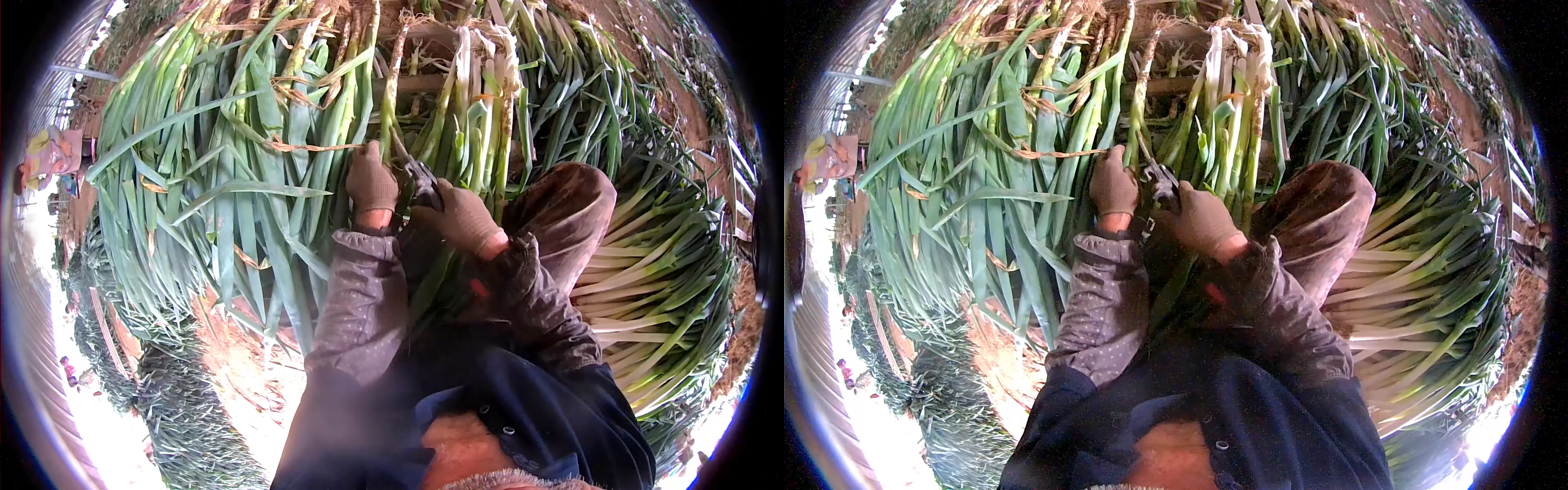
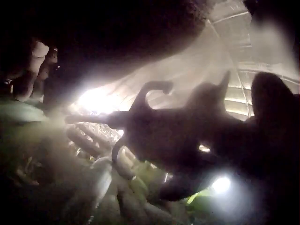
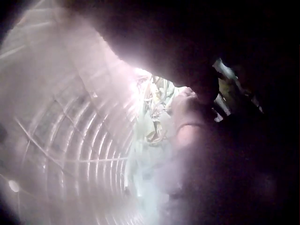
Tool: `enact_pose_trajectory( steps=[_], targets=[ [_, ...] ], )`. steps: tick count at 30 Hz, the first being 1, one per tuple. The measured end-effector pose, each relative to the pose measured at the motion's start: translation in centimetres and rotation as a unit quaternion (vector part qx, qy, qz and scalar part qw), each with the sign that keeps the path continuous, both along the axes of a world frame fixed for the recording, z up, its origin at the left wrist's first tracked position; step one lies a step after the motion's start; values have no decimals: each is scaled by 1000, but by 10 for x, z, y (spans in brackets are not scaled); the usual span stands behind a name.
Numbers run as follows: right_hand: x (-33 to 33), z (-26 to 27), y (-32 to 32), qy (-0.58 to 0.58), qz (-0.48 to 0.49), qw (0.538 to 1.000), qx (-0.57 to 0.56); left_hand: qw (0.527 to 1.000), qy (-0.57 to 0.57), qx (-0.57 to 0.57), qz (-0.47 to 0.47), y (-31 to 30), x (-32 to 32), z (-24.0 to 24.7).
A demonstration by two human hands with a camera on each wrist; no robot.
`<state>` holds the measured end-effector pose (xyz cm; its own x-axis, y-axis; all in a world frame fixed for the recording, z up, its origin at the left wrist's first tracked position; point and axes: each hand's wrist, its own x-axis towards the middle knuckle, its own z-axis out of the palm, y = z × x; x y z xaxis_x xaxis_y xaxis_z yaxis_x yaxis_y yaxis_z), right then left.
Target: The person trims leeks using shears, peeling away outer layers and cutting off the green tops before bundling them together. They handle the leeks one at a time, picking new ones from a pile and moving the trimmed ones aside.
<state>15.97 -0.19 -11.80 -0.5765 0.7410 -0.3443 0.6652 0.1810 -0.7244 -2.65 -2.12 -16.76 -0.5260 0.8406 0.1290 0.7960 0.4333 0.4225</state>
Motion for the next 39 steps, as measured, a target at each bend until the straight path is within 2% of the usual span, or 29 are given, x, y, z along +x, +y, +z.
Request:
enact_pose_trajectory(
  steps=[3, 4, 7, 15, 18, 21, 24, 27, 30, 31, 33, 35, 36, 37, 38, 39],
  targets=[
    [-12, -8, 18, -1, -10, 999, 31, 998, -12, -57, 14, 12, -6, 2],
    [-17, -10, 26, -1, -13, 999, 38, 991, -20, -127, 31, 19, -8, 6],
    [-30, -9, 47, 3, -21, 999, 28, 996, 17, -85, 20, 19, -10, -2],
    [-55, -27, 102, 11, -53, 996, 64, 977, 54, -205, 27, 28, -6, -4],
    [-62, -29, 121, 9, -50, 998, 45, 976, 64, -205, 28, 32, -7, -6],
    [-69, -35, 141, -6, -58, 996, 68, 965, 36, -257, 31, 39, -11, -7],
    [-78, -41, 165, -13, -49, 996, 68, 966, 71, -247, 23, 36, -11, -14],
    [-86, -48, 187, 2, -39, 996, 75, 980, 79, -183, -5, 33, -16, -23],
    [-89, -46, 201, 0, -40, 997, 67, 973, -16, -228, -13, 37, -20, -13],
    [-92, -53, 208, -15, -47, 996, 79, 977, -41, -203, -41, 36, -24, -18],
    [-80, -46, 218, -9, -54, 998, 23, 980, -89, -152, -97, 33, -32, -31],
    [-66, -38, 218, -2, -89, 996, -21, 983, -57, -96, -145, 28, -8, -40],
    [-59, -30, 208, -18, -71, 997, 6, 976, -48, -130, -168, 30, 10, -25],
    [-50, -29, 207, -36, -53, 997, 33, 957, -6, -216, -193, 38, 19, -9],
    [-45, -66, 217, -28, -39, 998, 43, 954, 4, -233, -187, 47, 16, -9],
    [-36, -30, 193, 49, -85, 995, -20, 952, 13, -248, -180, 57, 13, -9]
  ],
)
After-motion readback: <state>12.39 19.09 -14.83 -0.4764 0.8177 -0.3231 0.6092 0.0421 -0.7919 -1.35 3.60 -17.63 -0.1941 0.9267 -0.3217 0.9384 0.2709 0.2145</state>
